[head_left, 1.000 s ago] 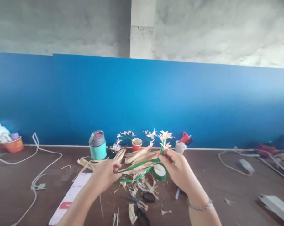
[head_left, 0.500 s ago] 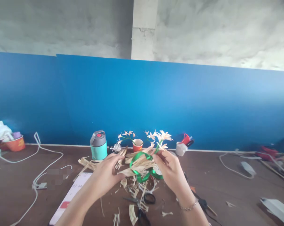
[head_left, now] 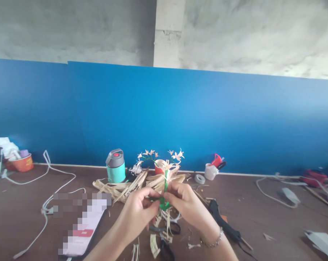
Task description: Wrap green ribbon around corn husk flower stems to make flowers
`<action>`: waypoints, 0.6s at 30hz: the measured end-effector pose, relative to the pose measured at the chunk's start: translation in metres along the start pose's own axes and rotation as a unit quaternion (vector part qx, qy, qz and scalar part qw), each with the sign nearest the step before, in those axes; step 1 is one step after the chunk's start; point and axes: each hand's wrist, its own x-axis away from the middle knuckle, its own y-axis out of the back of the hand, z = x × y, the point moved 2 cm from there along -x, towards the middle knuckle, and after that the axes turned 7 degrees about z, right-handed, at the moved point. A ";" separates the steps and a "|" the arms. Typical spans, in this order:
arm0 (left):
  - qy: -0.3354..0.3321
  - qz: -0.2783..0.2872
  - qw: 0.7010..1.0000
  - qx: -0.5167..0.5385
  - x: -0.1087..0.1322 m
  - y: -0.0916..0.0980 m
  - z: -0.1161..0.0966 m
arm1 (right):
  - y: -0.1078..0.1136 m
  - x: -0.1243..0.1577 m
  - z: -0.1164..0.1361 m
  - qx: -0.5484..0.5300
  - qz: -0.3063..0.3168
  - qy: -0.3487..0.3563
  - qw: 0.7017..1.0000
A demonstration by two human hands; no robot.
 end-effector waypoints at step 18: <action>0.036 0.016 0.998 -0.042 -0.002 0.003 -0.004 | -0.005 0.001 -0.003 0.111 0.030 -0.029 0.993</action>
